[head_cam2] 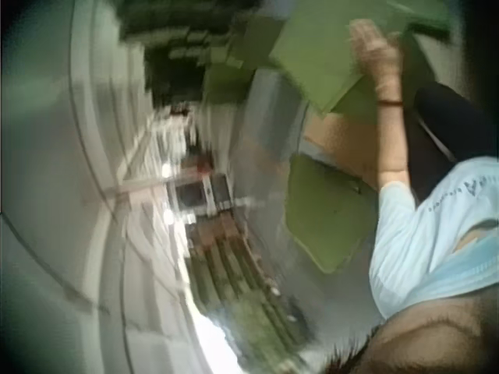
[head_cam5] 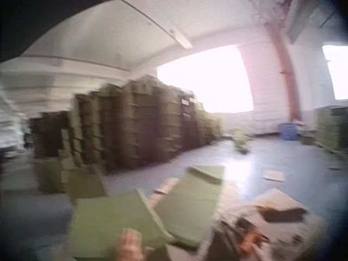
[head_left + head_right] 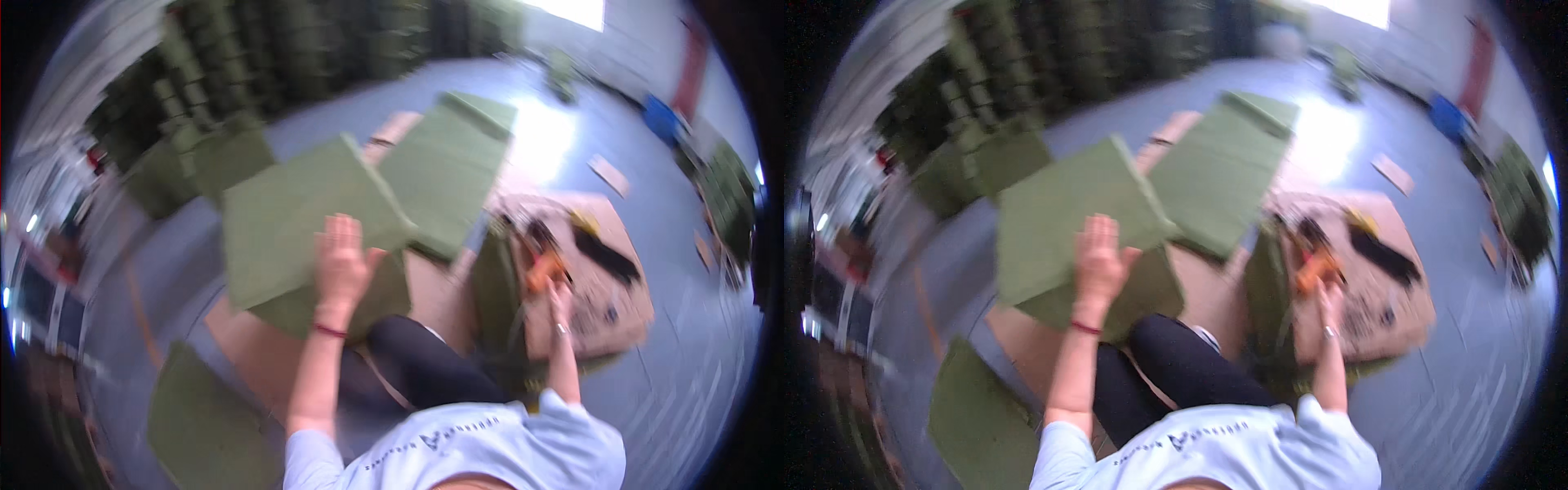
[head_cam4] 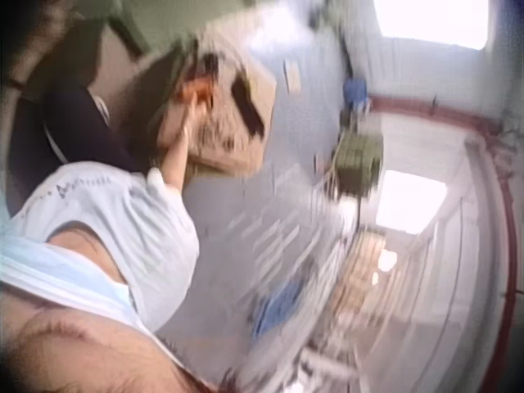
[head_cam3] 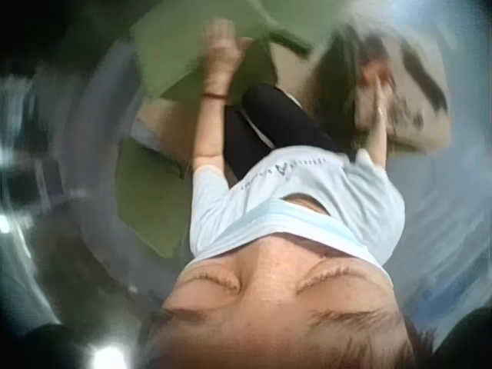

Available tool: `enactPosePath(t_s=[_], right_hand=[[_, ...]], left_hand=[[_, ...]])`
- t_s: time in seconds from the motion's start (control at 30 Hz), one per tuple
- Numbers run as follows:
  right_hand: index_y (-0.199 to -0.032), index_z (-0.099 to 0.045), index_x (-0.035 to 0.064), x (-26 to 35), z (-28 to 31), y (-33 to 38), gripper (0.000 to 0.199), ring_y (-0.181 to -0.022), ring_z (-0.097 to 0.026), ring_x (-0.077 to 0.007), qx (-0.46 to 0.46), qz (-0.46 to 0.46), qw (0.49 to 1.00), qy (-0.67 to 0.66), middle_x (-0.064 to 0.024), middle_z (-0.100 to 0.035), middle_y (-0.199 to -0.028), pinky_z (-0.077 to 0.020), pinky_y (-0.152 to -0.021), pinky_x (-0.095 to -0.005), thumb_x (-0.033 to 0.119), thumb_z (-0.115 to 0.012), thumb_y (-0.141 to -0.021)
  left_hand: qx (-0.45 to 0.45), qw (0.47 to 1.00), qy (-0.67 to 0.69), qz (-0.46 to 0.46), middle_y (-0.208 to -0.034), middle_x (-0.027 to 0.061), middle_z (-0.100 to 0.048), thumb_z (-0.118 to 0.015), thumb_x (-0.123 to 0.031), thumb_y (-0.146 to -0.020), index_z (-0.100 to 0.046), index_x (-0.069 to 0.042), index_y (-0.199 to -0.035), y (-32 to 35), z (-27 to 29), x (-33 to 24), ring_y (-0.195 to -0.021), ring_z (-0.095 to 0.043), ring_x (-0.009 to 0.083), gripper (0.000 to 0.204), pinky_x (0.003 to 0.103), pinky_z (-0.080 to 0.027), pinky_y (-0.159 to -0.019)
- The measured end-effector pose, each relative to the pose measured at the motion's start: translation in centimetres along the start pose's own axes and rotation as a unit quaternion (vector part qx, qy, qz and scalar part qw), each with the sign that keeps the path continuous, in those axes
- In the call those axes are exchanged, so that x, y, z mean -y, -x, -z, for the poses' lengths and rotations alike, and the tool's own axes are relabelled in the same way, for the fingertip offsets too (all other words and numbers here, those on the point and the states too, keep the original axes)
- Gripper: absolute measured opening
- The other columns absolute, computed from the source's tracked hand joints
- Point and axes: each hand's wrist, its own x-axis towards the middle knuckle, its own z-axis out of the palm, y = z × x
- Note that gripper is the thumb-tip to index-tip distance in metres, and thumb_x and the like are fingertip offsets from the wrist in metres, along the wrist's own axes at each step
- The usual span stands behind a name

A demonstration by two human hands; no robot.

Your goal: Assembling large green foam or plastic storage containers using a hot glue gun to seal the edges.

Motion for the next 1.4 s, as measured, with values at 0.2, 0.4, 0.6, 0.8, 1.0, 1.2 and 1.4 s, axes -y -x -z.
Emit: enactPosePath(t_s=[0.2, 0.4, 0.6, 0.8, 1.0, 1.2, 1.4], right_hand=[[-0.068, -0.053, 0.0087, 9.3, -1.6, -0.3, 0.032, -0.048, -0.042, -0.0096, -0.099, 0.145, 0.967, -0.182, 0.0008, -0.050, -0.059, -0.0356, -0.042, -0.0282, 0.034, -0.064, -0.084], [-0.065, -0.048, 0.0133, -0.7, -2.6, -5.4, 0.029, -0.042, -0.038, -0.0082, 0.048, -0.004, 0.896, -0.441, 0.0026, -0.046, -0.054, -0.0310, -0.037, -0.0265, 0.029, -0.064, -0.083], [-0.061, -0.043, 0.0179, -10.1, -2.5, -11.5, 0.029, -0.035, -0.033, -0.0068, 0.145, -0.206, 0.758, -0.602, 0.0044, -0.042, -0.050, -0.0265, -0.031, -0.0247, 0.025, -0.063, -0.081], [-0.060, -0.038, 0.0202, -5.0, 2.3, -8.8, 0.029, -0.035, -0.030, -0.0048, 0.076, -0.145, 0.876, -0.454, 0.0068, -0.038, -0.050, -0.0218, -0.031, -0.0209, 0.013, -0.056, -0.081], [-0.093, -0.058, 0.0087, 15.1, -1.5, -7.9, 0.019, -0.056, -0.045, -0.0086, 0.243, -0.018, 0.881, -0.405, 0.0036, -0.052, -0.073, -0.0367, -0.051, -0.0230, 0.013, -0.062, -0.074], [-0.084, -0.055, 0.0059, 25.7, -10.1, -12.2, 0.023, -0.051, -0.049, -0.0106, 0.290, 0.117, 0.902, -0.300, -0.0002, -0.053, -0.064, -0.0395, -0.046, -0.0276, 0.014, -0.069, -0.068], [-0.080, -0.059, -0.0004, 33.2, -21.1, -17.3, 0.034, -0.062, -0.061, -0.0208, 0.289, 0.138, 0.915, -0.246, -0.0090, -0.062, -0.068, -0.0480, -0.058, -0.0347, 0.020, -0.075, -0.058]], left_hand=[[-0.014, 1.000, 0.017, 0.003, -0.137, 0.0176, -0.042, -0.034, -0.061, -0.087, -0.040, 0.003, -0.133, 1.1, -3.7, -1.9, -0.129, -0.036, 0.0303, 0.079, 0.047, -0.026, -0.108], [-0.041, 0.999, 0.012, 0.027, -0.136, 0.0179, -0.043, -0.036, -0.055, -0.091, -0.040, 0.002, -0.133, 2.4, -3.6, -1.2, -0.130, -0.036, 0.0287, 0.071, 0.045, -0.023, -0.110], [-0.055, 0.997, 0.043, 0.027, -0.135, 0.0178, -0.044, -0.037, -0.051, -0.092, -0.042, 0.002, -0.131, 1.4, -4.2, -1.7, -0.129, -0.038, 0.0280, 0.066, 0.044, -0.023, -0.110], [-0.064, 0.997, 0.048, 0.012, -0.130, 0.0185, -0.049, -0.037, -0.049, -0.092, -0.047, 0.003, -0.127, 0.7, -4.0, -2.5, -0.126, -0.040, 0.0286, 0.064, 0.045, -0.027, -0.108], [-0.076, 0.996, 0.004, 0.035, -0.128, 0.0157, -0.052, -0.043, -0.045, -0.092, -0.052, 0.000, -0.123, 1.1, -4.1, -0.6, -0.122, -0.046, 0.0280, 0.056, 0.046, -0.031, -0.105], [-0.080, 0.996, 0.016, 0.032, -0.126, 0.0138, -0.055, -0.044, -0.044, -0.092, -0.055, -0.001, -0.121, 0.6, -4.6, -1.3, -0.119, -0.049, 0.0274, 0.053, 0.045, -0.033, -0.103], [-0.085, 0.996, 0.024, 0.033, -0.123, 0.0119, -0.056, -0.046, -0.042, -0.092, -0.056, -0.003, -0.120, 0.5, -4.8, -1.8, -0.117, -0.051, 0.0262, 0.049, 0.044, -0.034, -0.101]])
